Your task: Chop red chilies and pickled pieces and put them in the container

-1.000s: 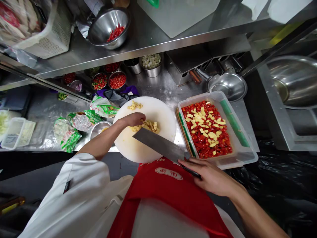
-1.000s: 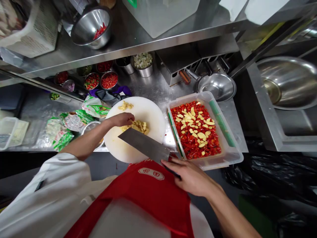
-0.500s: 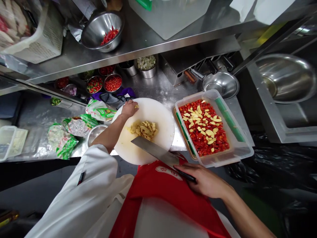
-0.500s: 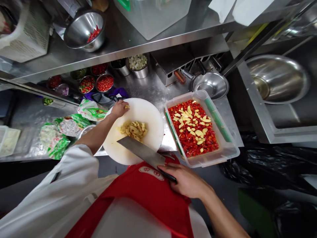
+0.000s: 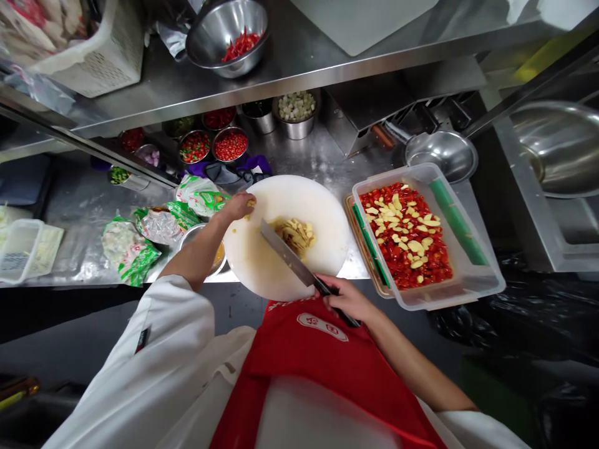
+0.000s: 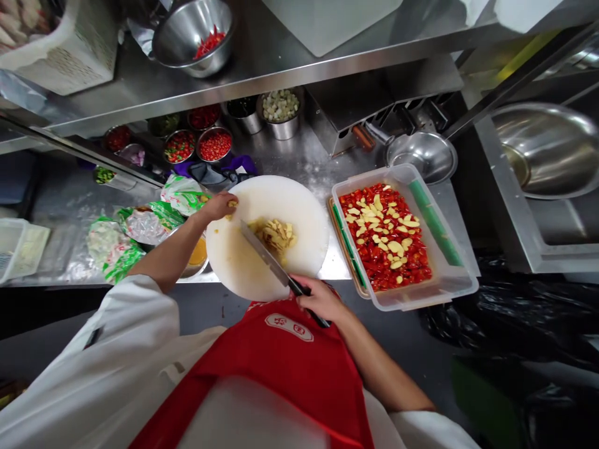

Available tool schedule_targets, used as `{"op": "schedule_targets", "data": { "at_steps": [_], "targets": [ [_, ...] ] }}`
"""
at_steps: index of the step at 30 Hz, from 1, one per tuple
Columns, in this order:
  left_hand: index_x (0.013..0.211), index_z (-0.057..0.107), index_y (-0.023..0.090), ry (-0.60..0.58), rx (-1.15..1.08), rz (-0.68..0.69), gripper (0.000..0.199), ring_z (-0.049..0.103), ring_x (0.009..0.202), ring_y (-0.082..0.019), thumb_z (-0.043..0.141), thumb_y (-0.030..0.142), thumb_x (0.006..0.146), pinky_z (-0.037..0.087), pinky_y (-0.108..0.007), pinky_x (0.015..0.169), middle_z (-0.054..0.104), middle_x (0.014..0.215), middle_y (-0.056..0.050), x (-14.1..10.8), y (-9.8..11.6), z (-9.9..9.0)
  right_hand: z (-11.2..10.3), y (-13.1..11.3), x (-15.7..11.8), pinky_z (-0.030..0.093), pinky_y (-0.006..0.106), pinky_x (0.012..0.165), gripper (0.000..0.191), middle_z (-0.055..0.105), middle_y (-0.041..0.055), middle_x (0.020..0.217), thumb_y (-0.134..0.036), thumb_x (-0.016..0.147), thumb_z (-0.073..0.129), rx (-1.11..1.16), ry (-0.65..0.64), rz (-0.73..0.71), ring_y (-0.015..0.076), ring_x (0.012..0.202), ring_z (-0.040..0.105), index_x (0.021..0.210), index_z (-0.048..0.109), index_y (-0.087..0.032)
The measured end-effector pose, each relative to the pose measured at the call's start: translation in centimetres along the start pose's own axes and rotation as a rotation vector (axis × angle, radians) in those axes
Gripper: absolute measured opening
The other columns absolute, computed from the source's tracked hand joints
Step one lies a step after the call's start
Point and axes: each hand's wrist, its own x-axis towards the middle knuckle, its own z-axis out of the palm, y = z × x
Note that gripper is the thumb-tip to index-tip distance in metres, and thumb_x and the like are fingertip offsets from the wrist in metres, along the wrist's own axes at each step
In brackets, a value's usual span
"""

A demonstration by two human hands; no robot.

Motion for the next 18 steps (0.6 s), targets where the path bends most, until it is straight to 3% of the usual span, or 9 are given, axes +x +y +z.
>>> {"op": "schedule_targets", "data": {
  "at_steps": [4,7,10,14,18],
  "targets": [
    [0.102,0.07,0.018,0.021,-0.223,0.021,0.03,0.062,0.096,-0.025,0.064,0.021,0.072,0.048,-0.035,0.093,0.067,0.106,-0.008,-2.0,-0.9,-0.2,2.2,1.3,0.4,0.045,0.02,0.042,0.074,0.063,-0.0008,0.093,-0.016,0.066,0.055,0.224,0.139,-0.019,0.0078,0.052,0.052,0.14,0.052,-0.024],
    [0.097,0.069,0.019,0.094,-0.505,-0.069,0.029,0.063,0.084,-0.022,0.07,0.022,0.068,0.051,-0.034,0.084,0.067,0.092,-0.005,-3.3,-1.2,-0.2,4.1,1.6,0.2,0.046,0.021,0.042,0.069,0.063,-0.0011,0.091,-0.016,0.069,0.055,0.207,0.211,-0.037,0.0066,0.049,0.051,0.137,0.055,-0.025],
    [0.092,0.066,0.017,0.199,-0.932,-0.149,0.03,0.062,0.077,-0.017,0.076,0.025,0.064,0.054,-0.033,0.076,0.065,0.087,-0.002,-4.5,-1.6,-0.3,5.7,1.5,-0.4,0.048,0.021,0.045,0.067,0.064,-0.0005,0.093,-0.016,0.071,0.058,0.138,0.266,-0.016,0.0061,0.05,0.051,0.138,0.055,-0.024],
    [0.095,0.062,0.018,0.241,-1.51,-0.138,0.037,0.065,0.085,-0.016,0.08,0.025,0.064,0.057,-0.031,0.075,0.066,0.097,-0.003,-6.4,-2.3,-0.9,7.4,1.4,-0.7,0.047,0.02,0.044,0.068,0.065,0.0003,0.095,-0.015,0.069,0.06,0.137,0.201,0.016,0.0072,0.054,0.054,0.137,0.056,-0.022],
    [0.1,0.064,0.017,0.235,-1.762,-0.174,0.028,0.067,0.09,-0.017,0.071,0.034,0.078,0.058,-0.029,0.077,0.068,0.1,-0.007,-8.6,-2.5,-0.8,9.3,1.6,0.9,0.046,0.021,0.042,0.07,0.065,-0.0001,0.094,-0.013,0.065,0.059,0.236,0.192,0.012,0.0072,0.052,0.054,0.134,0.057,-0.023]
  ]
}}
